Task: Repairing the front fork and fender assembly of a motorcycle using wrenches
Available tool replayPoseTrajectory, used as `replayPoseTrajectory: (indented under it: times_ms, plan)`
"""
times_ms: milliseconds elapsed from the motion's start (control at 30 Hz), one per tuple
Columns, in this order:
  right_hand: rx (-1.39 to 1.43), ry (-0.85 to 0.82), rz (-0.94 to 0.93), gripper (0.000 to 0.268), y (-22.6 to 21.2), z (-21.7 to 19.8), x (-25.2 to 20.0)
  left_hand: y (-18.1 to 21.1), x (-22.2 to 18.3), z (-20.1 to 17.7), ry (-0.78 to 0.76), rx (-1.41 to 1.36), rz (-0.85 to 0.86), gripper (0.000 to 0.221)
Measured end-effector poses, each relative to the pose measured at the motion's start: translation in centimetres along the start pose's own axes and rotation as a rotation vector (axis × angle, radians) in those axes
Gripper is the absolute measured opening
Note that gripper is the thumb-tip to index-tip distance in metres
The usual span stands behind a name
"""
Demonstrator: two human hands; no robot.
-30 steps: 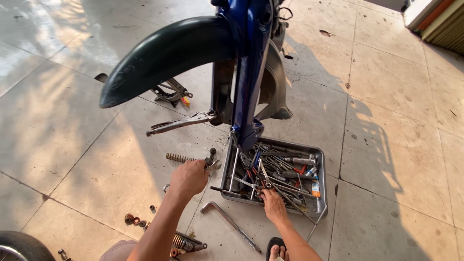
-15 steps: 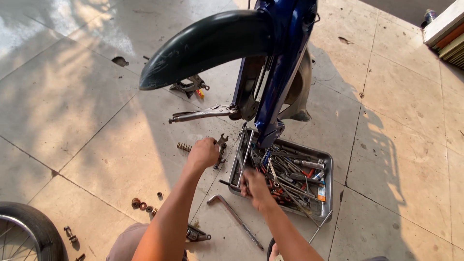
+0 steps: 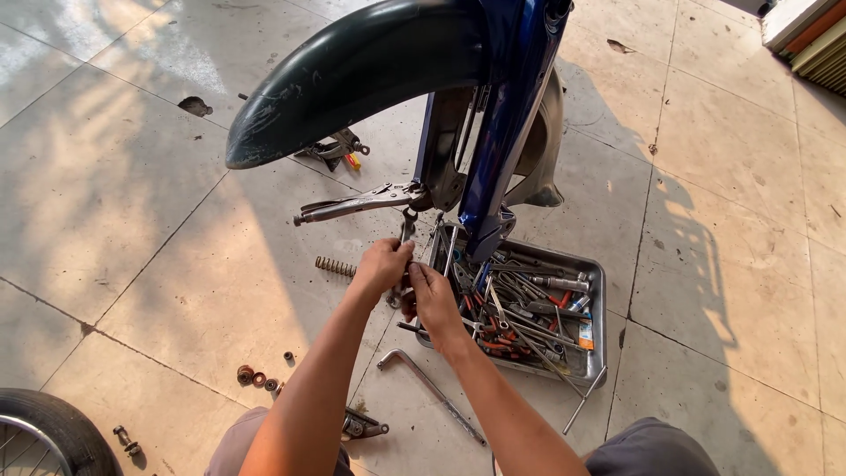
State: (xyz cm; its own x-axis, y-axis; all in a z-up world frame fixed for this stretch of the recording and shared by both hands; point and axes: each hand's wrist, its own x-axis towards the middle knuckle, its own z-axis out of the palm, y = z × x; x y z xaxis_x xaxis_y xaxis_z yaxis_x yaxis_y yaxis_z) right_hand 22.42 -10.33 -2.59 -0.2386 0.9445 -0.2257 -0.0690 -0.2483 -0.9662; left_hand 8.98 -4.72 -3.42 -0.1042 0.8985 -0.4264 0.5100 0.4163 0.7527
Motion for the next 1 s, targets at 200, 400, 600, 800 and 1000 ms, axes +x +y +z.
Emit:
replayPoseTrajectory:
  times_ms: [200,400,600,800,1000]
  plan:
    - [0.338,-0.064,0.296,0.049,0.6,2.4,-1.3,-0.4,-0.4,-0.5,0.014,-0.074,0.017,0.053]
    - [0.673,-0.083,0.387,0.024,2.1,3.6,-0.9,1.4,-2.5,-1.2,0.048,-0.072,-0.031,0.049]
    - [0.517,0.073,0.228,0.021,1.2,3.1,-1.7,1.7,-1.7,-1.9,0.053,0.029,-0.029,0.050]
    - [0.437,0.229,0.210,0.022,2.7,0.7,-1.0,1.6,-0.1,-2.4,0.086,0.135,0.017,0.057]
    - [0.264,0.157,0.192,0.025,1.6,0.2,-1.6,1.5,1.8,-1.8,0.145,0.132,0.003,0.061]
